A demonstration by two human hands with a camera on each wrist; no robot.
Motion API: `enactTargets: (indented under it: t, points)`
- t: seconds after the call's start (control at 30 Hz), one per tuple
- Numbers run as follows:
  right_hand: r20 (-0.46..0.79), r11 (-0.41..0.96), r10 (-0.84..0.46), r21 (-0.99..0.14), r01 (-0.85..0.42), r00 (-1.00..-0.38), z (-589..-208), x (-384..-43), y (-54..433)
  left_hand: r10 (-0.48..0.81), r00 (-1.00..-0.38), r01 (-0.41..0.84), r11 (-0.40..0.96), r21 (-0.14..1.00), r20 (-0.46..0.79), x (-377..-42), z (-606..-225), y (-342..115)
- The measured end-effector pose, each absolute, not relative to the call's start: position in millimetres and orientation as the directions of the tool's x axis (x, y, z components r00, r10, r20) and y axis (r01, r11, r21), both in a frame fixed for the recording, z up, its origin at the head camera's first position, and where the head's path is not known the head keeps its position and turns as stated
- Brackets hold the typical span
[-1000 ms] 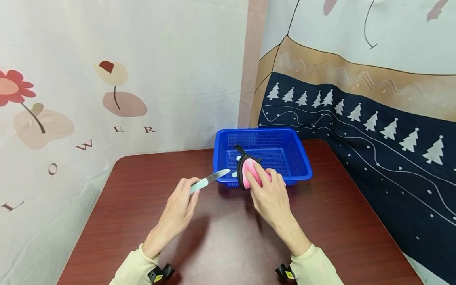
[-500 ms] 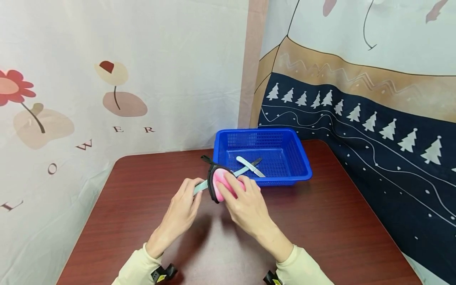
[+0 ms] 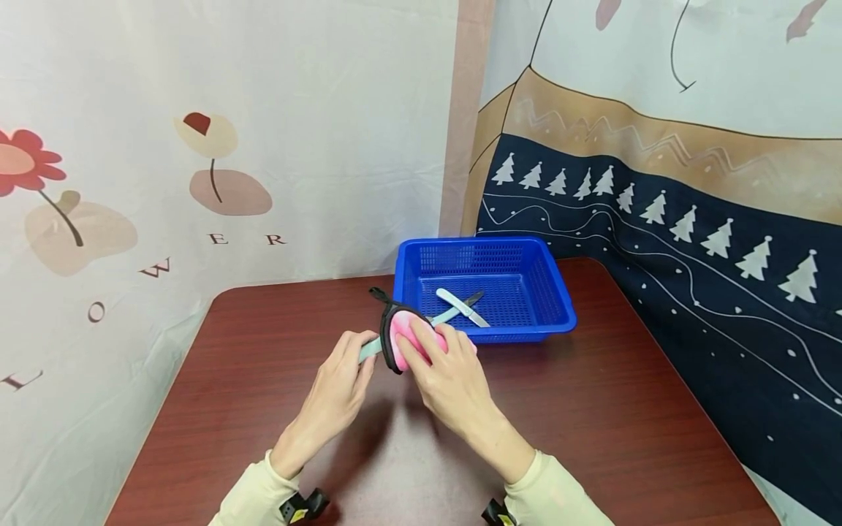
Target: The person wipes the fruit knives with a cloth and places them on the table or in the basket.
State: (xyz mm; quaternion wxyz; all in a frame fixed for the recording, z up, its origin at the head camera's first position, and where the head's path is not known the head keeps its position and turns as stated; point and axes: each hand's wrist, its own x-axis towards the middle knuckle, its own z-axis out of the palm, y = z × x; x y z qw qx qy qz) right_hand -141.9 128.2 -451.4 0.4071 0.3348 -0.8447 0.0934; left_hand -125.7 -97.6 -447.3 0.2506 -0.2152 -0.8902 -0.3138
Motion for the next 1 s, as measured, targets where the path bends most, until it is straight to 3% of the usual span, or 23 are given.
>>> enactTargets:
  t: [1.0]
  points:
    - [0.752, 0.823, -0.39, 0.025, -0.568, -0.532, -456.8, -155.4, 177.4, 0.202, -0.793, 0.525, 0.706, 0.476, 0.574, -124.2, -448.2, -101.5]
